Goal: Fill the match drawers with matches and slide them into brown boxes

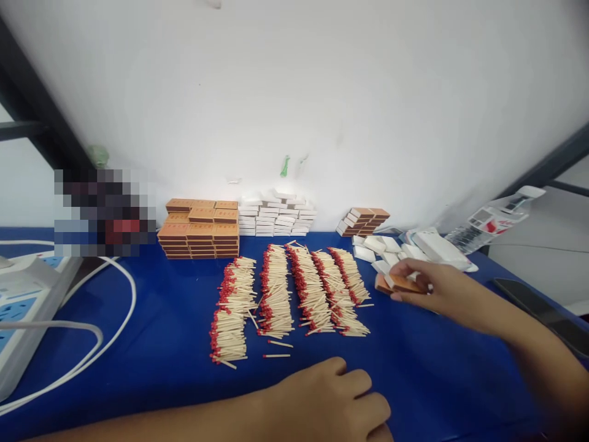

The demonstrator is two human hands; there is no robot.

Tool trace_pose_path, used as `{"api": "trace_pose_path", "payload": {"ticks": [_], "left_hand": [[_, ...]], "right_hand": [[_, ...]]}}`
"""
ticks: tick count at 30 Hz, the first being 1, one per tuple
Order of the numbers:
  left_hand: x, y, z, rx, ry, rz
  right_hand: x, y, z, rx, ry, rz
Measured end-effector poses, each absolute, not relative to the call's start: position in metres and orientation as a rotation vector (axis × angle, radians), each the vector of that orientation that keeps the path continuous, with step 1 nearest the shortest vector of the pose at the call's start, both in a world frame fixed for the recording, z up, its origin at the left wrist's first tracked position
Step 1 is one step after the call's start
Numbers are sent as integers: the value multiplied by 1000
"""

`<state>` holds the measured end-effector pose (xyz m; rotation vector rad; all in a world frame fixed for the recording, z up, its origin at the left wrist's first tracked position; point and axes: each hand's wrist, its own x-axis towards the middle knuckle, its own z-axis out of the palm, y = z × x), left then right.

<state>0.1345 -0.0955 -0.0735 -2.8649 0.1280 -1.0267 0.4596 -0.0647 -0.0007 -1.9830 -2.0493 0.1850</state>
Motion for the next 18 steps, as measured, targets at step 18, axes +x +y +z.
{"api": "trace_pose_path", "payload": {"ticks": [18], "left_hand": [[85, -53, 11, -2699, -1049, -1463]], "right_hand": [[313, -53, 34, -1088, -2194, 466]]}}
